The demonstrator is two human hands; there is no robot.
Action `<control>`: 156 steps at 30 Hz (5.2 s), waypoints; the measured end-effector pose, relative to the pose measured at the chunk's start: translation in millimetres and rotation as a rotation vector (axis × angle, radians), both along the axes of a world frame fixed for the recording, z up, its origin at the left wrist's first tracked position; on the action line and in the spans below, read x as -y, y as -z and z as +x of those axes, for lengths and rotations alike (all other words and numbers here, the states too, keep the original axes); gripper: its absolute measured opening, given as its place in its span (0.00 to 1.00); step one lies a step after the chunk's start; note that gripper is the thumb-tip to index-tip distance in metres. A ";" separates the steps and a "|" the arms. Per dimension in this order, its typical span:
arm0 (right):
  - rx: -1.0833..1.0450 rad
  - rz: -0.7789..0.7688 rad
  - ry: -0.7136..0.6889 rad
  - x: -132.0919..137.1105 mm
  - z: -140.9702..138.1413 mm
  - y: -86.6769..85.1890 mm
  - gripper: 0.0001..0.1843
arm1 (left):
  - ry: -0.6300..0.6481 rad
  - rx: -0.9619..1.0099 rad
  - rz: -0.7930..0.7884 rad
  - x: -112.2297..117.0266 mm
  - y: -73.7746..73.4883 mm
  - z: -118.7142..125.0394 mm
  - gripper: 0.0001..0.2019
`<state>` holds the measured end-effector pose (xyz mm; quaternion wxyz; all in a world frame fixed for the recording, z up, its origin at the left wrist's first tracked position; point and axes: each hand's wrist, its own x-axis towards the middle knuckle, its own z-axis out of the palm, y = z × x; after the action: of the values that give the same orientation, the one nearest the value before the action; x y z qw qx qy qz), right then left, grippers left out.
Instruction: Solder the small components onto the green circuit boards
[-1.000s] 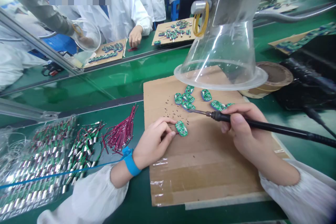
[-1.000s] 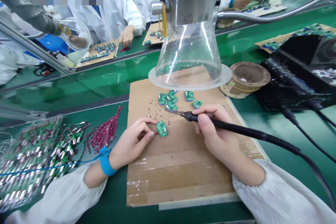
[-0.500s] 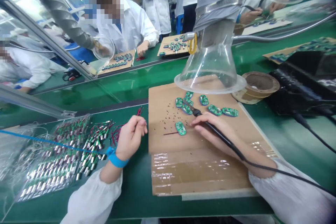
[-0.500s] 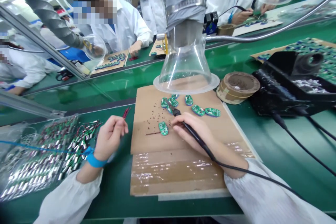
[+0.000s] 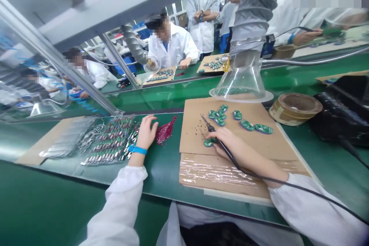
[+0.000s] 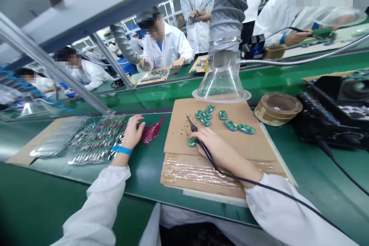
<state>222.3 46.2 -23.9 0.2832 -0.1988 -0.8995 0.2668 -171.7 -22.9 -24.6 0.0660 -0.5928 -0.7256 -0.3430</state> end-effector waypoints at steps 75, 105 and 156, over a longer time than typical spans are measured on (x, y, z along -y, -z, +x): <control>-0.244 -0.295 0.234 20.5 7.9 -10.0 0.04 | 0.799 0.564 -0.427 -1.5 -15.1 192.1 0.06; -0.209 -0.221 0.243 18.4 6.6 1.2 0.02 | 0.703 0.482 -0.362 1.4 -14.5 189.5 0.04; -0.344 -0.526 0.474 13.9 47.4 -5.0 0.11 | 0.504 0.416 -0.426 -6.6 -13.7 196.0 0.07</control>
<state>269.7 32.3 -18.9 0.4228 -0.4193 -0.6691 0.4447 24.3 -16.3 -10.9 -0.2934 -0.6707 -0.6103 -0.3027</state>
